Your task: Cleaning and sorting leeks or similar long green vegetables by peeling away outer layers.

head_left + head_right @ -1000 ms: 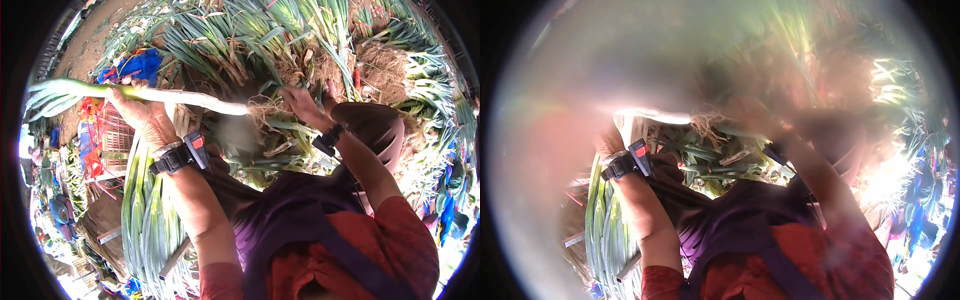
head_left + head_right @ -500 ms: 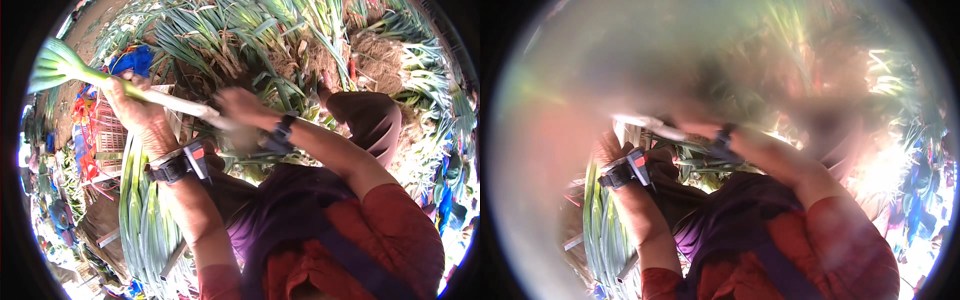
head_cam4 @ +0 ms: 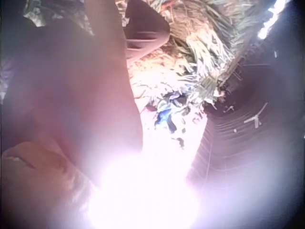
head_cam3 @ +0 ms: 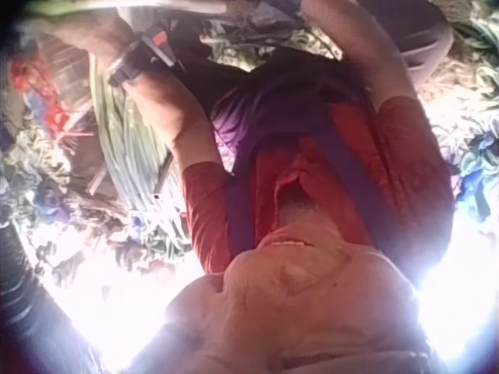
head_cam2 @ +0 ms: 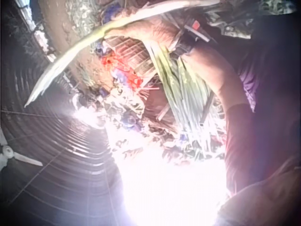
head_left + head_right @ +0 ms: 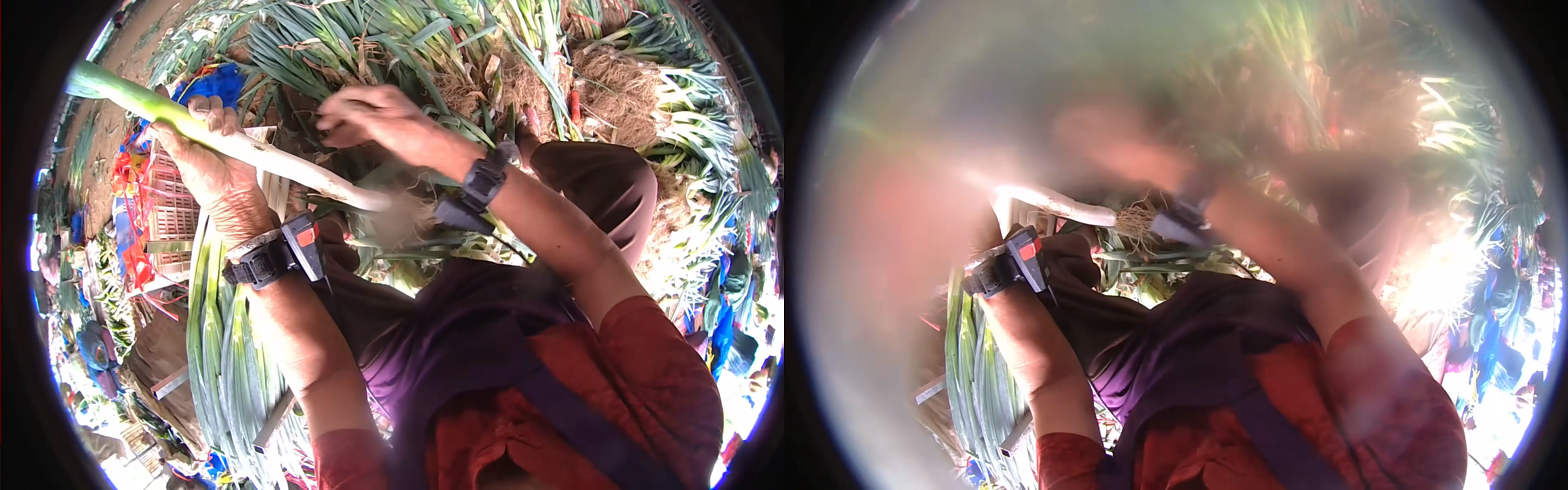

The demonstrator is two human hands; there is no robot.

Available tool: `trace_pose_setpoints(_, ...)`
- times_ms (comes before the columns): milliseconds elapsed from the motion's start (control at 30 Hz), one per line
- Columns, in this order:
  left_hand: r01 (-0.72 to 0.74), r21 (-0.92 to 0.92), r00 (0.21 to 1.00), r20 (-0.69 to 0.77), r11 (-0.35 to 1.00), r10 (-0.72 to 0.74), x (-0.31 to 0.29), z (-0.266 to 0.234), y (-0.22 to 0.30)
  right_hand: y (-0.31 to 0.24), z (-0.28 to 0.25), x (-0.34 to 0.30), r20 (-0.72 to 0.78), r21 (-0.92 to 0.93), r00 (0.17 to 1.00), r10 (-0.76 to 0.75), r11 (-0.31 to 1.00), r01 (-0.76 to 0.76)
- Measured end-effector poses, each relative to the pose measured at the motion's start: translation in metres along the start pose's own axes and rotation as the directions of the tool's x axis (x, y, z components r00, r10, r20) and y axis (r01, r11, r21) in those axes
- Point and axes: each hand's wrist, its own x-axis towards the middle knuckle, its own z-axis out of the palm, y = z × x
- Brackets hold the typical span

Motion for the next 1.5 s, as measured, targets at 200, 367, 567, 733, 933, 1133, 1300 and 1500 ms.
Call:
trace_pose_setpoints(200, 0.124, -0.230, 0.958, 0.280, 0.965, -0.056, 0.002, -0.004, 0.018, -0.029, 0.039, -0.047, 0.428, -0.648, 0.838, 0.339, 0.761, 0.023)
trace_pose_setpoints(367, 0.061, -0.336, 0.970, 0.242, 0.940, 0.024, 0.003, -0.005, 0.036, 0.072, -0.082, -0.143, 0.452, -0.892, 0.732, 0.510, 0.265, 0.366)
trace_pose_setpoints(567, -0.051, -0.196, 0.982, 0.168, 0.979, 0.085, 0.000, -0.004, 0.030, 0.063, -0.104, -0.078, 0.211, -0.791, 0.976, -0.056, 0.577, 0.204)
trace_pose_setpoints(733, -0.074, -0.103, 0.984, 0.154, 0.992, 0.090, 0.007, -0.001, 0.017, -0.001, -0.051, -0.007, -0.092, -0.456, 0.967, -0.238, 0.873, 0.171)
trace_pose_setpoints(933, -0.158, 0.057, 0.987, -0.031, 0.986, 0.160, -0.004, 0.009, -0.016, -0.058, 0.082, 0.016, -0.316, -0.451, 0.858, -0.406, 0.859, 0.241)
trace_pose_setpoints(1133, -0.069, 0.037, 0.996, 0.066, 0.997, 0.066, -0.015, 0.022, -0.038, -0.020, 0.065, 0.039, -0.336, -0.642, 0.901, -0.274, 0.766, -0.006)
trace_pose_setpoints(1300, 0.043, -0.018, 0.992, 0.119, 0.999, -0.041, -0.010, 0.035, -0.015, 0.038, -0.023, 0.018, -0.145, -0.981, 0.969, -0.201, 0.155, -0.115)
trace_pose_setpoints(1500, 0.100, -0.079, 0.982, 0.168, 0.992, -0.086, -0.009, 0.034, -0.024, 0.050, -0.084, -0.033, 0.042, -0.916, 0.998, -0.036, 0.398, 0.052)
